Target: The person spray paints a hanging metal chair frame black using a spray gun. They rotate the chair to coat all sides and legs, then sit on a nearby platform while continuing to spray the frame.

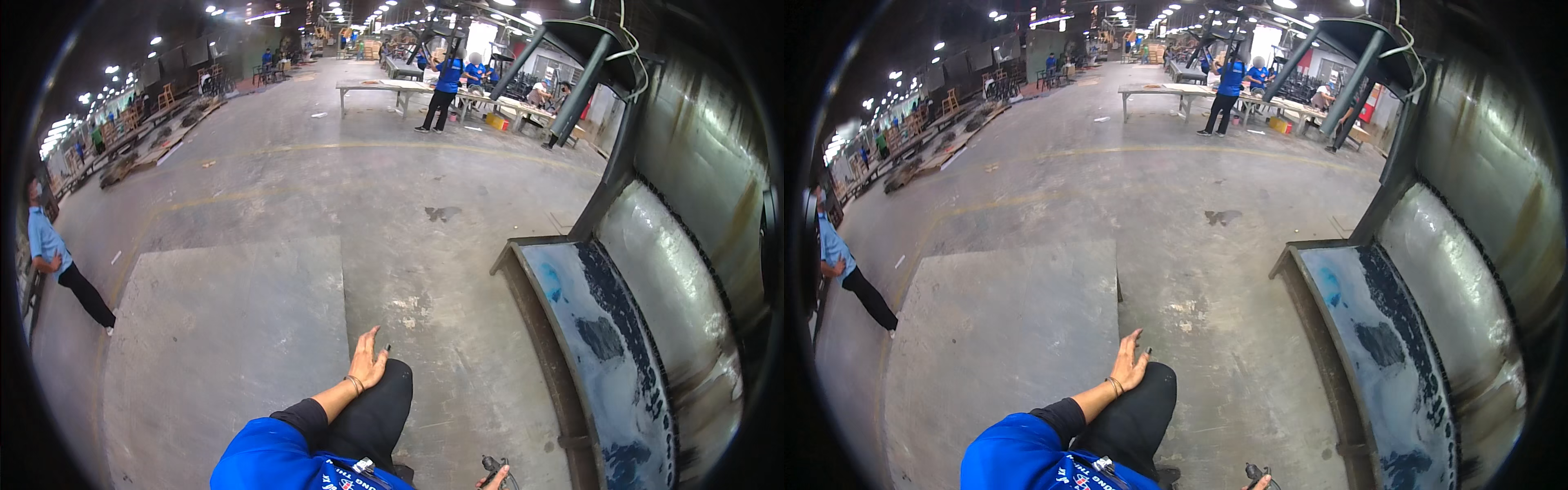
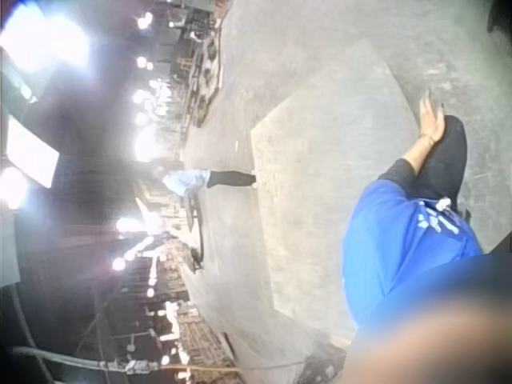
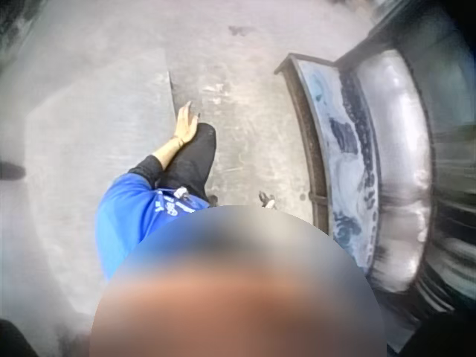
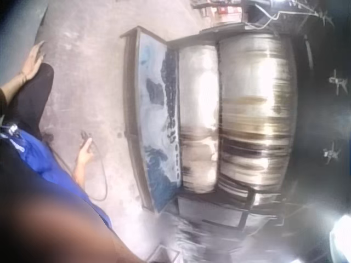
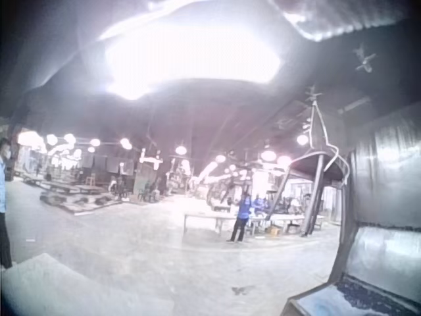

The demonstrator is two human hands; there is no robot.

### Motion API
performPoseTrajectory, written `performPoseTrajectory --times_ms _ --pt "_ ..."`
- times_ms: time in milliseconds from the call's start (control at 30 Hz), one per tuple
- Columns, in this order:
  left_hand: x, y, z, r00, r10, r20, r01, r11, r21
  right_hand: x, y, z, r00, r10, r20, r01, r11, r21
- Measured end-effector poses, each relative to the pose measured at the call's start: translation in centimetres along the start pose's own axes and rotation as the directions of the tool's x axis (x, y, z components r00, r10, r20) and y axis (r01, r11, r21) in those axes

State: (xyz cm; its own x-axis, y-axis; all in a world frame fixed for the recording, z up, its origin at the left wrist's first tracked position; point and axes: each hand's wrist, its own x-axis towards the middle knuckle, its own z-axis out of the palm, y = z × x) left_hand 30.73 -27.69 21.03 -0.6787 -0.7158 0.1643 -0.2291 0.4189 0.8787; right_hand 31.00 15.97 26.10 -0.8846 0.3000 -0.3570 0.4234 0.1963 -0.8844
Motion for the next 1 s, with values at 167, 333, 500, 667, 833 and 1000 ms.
performPoseTrajectory --times_ms 167,333,500,667,833,1000 --pt "-2.0 1.5 1.6 0.992 0.034 0.119 -0.050 0.990 0.132 -1.9 3.8 -3.5 0.993 -0.036 -0.113 0.035 0.999 -0.013" --pt "-2.9 2.7 1.9 0.972 0.064 0.224 -0.120 0.961 0.248 -4.7 5.4 -6.3 0.983 0.027 -0.181 -0.058 0.984 -0.169" --pt "-3.1 2.9 0.9 0.984 0.107 0.145 -0.151 0.928 0.341 -6.3 3.9 -5.8 0.885 0.258 -0.386 -0.279 0.960 0.004" --pt "-3.7 3.0 -0.6 0.999 0.021 0.048 -0.042 0.861 0.507 -5.3 3.2 -4.7 0.935 0.168 -0.314 -0.198 0.978 -0.068" --pt "-3.5 2.4 -1.6 1.000 -0.015 -0.020 0.023 0.860 0.509 -3.6 4.1 -4.2 0.947 0.133 -0.291 -0.171 0.979 -0.108" --pt "-2.2 0.4 -1.7 0.990 -0.138 0.041 0.114 0.925 0.363 -2.1 5.1 -3.7 0.947 0.119 -0.299 -0.168 0.976 -0.142"
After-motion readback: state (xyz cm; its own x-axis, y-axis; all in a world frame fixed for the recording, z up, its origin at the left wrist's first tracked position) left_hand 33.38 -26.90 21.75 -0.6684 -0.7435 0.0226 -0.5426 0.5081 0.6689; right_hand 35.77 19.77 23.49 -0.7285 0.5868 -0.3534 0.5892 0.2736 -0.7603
